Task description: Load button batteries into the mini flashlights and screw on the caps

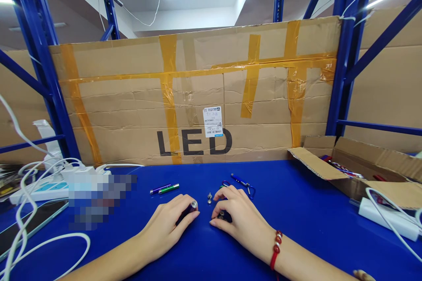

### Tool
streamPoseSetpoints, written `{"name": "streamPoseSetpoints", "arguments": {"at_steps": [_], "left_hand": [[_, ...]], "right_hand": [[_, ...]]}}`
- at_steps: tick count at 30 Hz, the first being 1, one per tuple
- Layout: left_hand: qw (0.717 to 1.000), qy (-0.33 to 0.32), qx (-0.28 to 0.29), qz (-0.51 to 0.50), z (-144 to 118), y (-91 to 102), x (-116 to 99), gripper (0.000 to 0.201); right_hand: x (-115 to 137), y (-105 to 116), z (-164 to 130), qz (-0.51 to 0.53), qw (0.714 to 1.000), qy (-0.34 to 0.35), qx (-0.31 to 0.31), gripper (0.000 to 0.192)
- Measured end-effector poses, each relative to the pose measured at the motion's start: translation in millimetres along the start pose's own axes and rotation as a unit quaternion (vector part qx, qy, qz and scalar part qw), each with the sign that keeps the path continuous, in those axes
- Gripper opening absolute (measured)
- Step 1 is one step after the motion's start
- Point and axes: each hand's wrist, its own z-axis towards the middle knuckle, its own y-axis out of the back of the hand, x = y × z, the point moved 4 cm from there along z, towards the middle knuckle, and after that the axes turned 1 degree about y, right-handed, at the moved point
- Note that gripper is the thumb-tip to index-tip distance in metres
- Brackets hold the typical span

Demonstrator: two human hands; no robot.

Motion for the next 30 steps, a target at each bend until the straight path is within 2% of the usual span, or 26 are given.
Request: {"name": "streamPoseSetpoints", "arguments": {"at_steps": [12, 21, 28, 30], "left_hand": [[1.0, 0.014, 0.008, -0.014, 0, 1.1, -1, 0.016], [1.0, -0.002, -0.002, 0.0, 0, 0.5, 0, 0.018], [1.0, -0.018, -0.01, 0.006, -1, -1.0, -1, 0.018], [1.0, -0.024, -0.011, 0.004, -1, -1.4, 0, 0.015]], "right_hand": [[0, 4, 0, -0.015, 1.0, -0.012, -0.014, 0.017], [0, 2, 0, -0.039, 0.999, 0.023, -0.016, 0.01], [12, 11, -4, 0.003, 0.984, 0.101, -0.149, 0.009], [16, 13, -6, 0.014, 0.978, 0.122, -0.169, 0.006]]}}
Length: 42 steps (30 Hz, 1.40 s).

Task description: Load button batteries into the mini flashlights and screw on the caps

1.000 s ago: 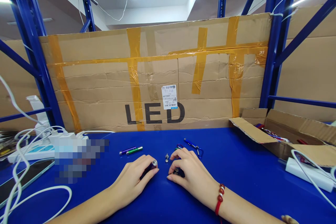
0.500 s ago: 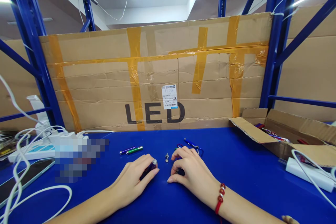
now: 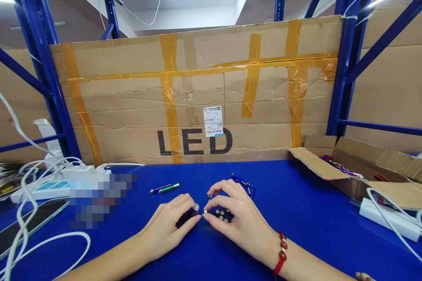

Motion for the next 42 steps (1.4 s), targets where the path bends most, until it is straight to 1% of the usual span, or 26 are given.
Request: {"name": "streamPoseSetpoints", "arguments": {"at_steps": [5, 9, 13, 15, 17, 21, 27, 34, 42], "left_hand": [[1.0, -0.026, 0.002, -0.003, 0.4, -0.4, -0.1, 0.012], [0.999, -0.028, 0.018, 0.014, 0.5, -1.4, 0.6, 0.014], [0.999, -0.032, 0.022, 0.015, 0.3, -1.2, 0.3, 0.014], [0.999, -0.035, 0.02, 0.015, 0.3, -0.8, -0.4, 0.016], [0.999, -0.035, 0.021, 0.019, 0.3, -0.7, -1.2, 0.019], [0.998, -0.044, 0.024, 0.027, 0.0, -0.1, -3.4, 0.022], [0.996, -0.073, 0.047, 0.026, -0.7, 1.0, -6.0, 0.026], [0.995, -0.078, 0.053, 0.024, -1.8, -0.1, -6.0, 0.024], [0.995, -0.073, 0.061, 0.034, -1.1, -0.3, -4.6, 0.028]], "right_hand": [[8.5, 2.8, -1.2, 0.02, 0.999, 0.044, -0.023, 0.005], [9.6, 3.0, -2.1, 0.014, 0.997, 0.069, -0.031, 0.009], [8.2, -1.2, -3.3, 0.007, 0.997, 0.07, 0.004, 0.009], [8.2, -2.0, -3.6, 0.002, 0.998, 0.069, 0.011, 0.009], [9.1, -0.3, -3.3, -0.002, 0.997, 0.072, -0.005, 0.01], [10.9, 5.1, -1.7, -0.005, 0.995, 0.077, -0.057, 0.01], [11.7, 3.0, -1.4, 0.0, 0.995, 0.094, -0.046, 0.009], [11.3, 3.8, -2.2, 0.011, 0.993, 0.103, -0.052, 0.007], [10.5, 2.7, -2.0, 0.008, 0.994, 0.1, -0.033, 0.012]]}}
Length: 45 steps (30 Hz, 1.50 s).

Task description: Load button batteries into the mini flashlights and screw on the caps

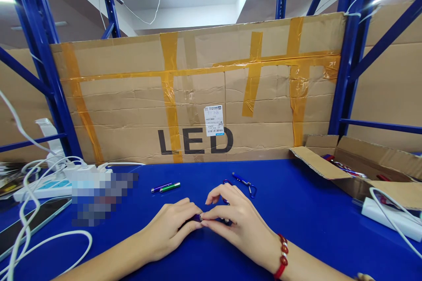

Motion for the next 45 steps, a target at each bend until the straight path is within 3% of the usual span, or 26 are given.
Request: {"name": "streamPoseSetpoints", "arguments": {"at_steps": [10, 24, 35, 40, 45], "left_hand": [[1.0, 0.018, -0.008, 0.004, 2, 1.1, -1, 0.016], [1.0, -0.008, -0.02, 0.015, 1, -0.3, 0, 0.018], [1.0, 0.009, -0.021, 0.01, 0, -1.1, 1, 0.019], [0.998, 0.06, -0.025, 0.012, 0, -1.6, 5, 0.022], [0.986, 0.158, -0.052, 0.008, 2, 0.3, 12, 0.02]], "right_hand": [[-3, -2, -1, 0.012, 1.0, -0.012, 0.011, 0.014], [-5, -4, -3, 0.024, 0.999, -0.029, 0.028, 0.012], [-3, -7, -2, 0.056, 0.997, -0.038, 0.049, 0.016], [-4, -7, -3, 0.043, 0.996, -0.043, 0.062, 0.021], [-11, -6, -2, 0.025, 0.99, -0.118, 0.068, 0.018]]}}
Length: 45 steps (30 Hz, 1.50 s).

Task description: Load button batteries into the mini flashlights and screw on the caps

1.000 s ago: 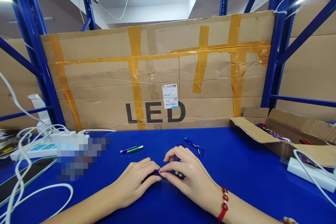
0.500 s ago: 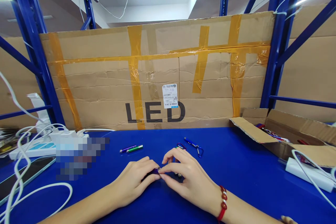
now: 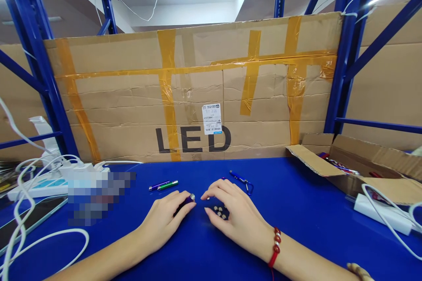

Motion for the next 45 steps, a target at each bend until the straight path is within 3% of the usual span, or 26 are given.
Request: {"name": "streamPoseSetpoints", "arguments": {"at_steps": [4, 9, 15, 25, 35, 45], "left_hand": [[0.999, 0.023, 0.019, -0.034, 1, 1.8, -1, 0.017], [0.998, 0.033, 0.034, -0.05, -2, 4.0, -3, 0.014], [0.998, 0.015, 0.038, -0.051, 0, 1.9, -2, 0.01], [0.999, -0.019, 0.033, -0.027, 0, 0.4, -2, 0.009], [0.998, -0.012, 0.03, -0.045, 1, 1.3, -2, 0.011], [0.998, -0.01, 0.032, -0.052, 0, 2.7, -2, 0.009]], "right_hand": [[-9, -2, 1, -0.022, 0.998, -0.056, 0.03, 0.017], [-16, -9, -3, -0.068, 0.986, -0.101, 0.117, 0.034], [-17, -12, -7, -0.108, 0.97, -0.129, 0.177, 0.043], [-13, -11, -4, -0.088, 0.977, -0.102, 0.166, 0.031], [-12, -10, -2, -0.065, 0.987, -0.07, 0.132, 0.015], [-17, -9, 1, -0.019, 0.985, -0.12, 0.119, 0.008]]}}
